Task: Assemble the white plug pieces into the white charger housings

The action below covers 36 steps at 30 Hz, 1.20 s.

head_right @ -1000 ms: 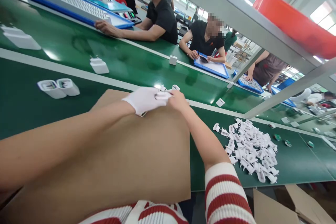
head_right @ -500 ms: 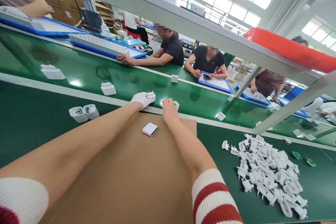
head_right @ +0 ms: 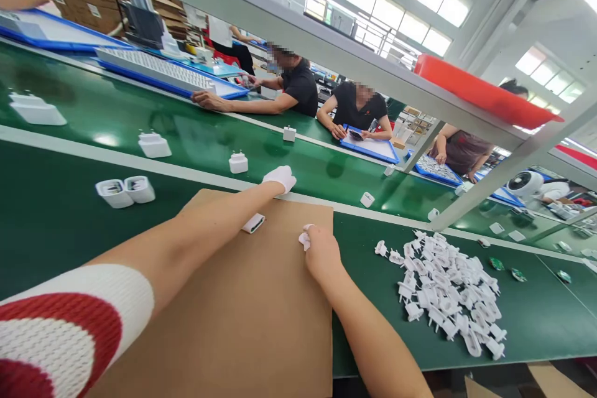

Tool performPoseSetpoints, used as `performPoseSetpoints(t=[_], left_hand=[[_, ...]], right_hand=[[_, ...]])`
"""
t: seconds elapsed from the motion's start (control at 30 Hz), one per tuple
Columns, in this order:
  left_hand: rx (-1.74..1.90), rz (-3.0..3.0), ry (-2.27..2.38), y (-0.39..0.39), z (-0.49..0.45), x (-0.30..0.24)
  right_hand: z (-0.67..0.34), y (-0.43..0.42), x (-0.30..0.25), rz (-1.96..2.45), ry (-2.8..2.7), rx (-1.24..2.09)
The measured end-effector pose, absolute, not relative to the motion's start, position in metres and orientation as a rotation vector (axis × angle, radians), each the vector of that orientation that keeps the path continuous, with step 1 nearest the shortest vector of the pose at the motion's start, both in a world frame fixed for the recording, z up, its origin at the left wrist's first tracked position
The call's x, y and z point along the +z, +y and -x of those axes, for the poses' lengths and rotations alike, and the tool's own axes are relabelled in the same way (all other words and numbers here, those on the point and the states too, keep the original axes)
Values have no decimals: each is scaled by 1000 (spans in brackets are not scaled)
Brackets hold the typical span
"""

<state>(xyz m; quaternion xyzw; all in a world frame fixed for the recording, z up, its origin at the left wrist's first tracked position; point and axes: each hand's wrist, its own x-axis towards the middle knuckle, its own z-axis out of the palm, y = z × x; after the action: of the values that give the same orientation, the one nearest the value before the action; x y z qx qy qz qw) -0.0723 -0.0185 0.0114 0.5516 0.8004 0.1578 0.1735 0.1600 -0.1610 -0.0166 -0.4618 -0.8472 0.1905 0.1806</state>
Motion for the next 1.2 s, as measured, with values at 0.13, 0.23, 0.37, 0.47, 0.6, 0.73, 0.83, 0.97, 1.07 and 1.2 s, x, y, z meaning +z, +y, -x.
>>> performPoseSetpoints(t=[0.13, 0.23, 0.37, 0.47, 0.6, 0.73, 0.83, 0.97, 1.07, 1.2], left_hand=[[467, -1777, 2151, -25, 58, 19], [470, -1979, 2002, -45, 41, 23], [384, -2204, 1753, -92, 17, 14], [351, -2342, 1521, -126, 4, 4], [560, -2269, 1619, -146, -5, -9], [738, -1898, 1635, -146, -8, -24], [770, -1727, 1636, -145, -10, -30], [798, -1658, 1601, -143, -11, -34], [839, -1639, 1580, -141, -11, -39], [899, -1679, 1503, -143, -12, -43]], right_hand=[[-169, -150, -39, 1211, -1861, 1082], [-176, -138, -40, 1159, -1644, 1141], [-191, -122, -30, 1131, -1534, 962], [-198, -117, -24, 1135, -1437, 953], [-196, -116, -25, 1107, -1366, 1016], [-190, -118, -28, 1096, -1473, 972], [-188, -123, -27, 1070, -1685, 816], [-188, -129, -22, 1005, -1959, 597], [-187, -130, -20, 1006, -2089, 498], [-186, -128, -19, 1020, -2195, 404]])
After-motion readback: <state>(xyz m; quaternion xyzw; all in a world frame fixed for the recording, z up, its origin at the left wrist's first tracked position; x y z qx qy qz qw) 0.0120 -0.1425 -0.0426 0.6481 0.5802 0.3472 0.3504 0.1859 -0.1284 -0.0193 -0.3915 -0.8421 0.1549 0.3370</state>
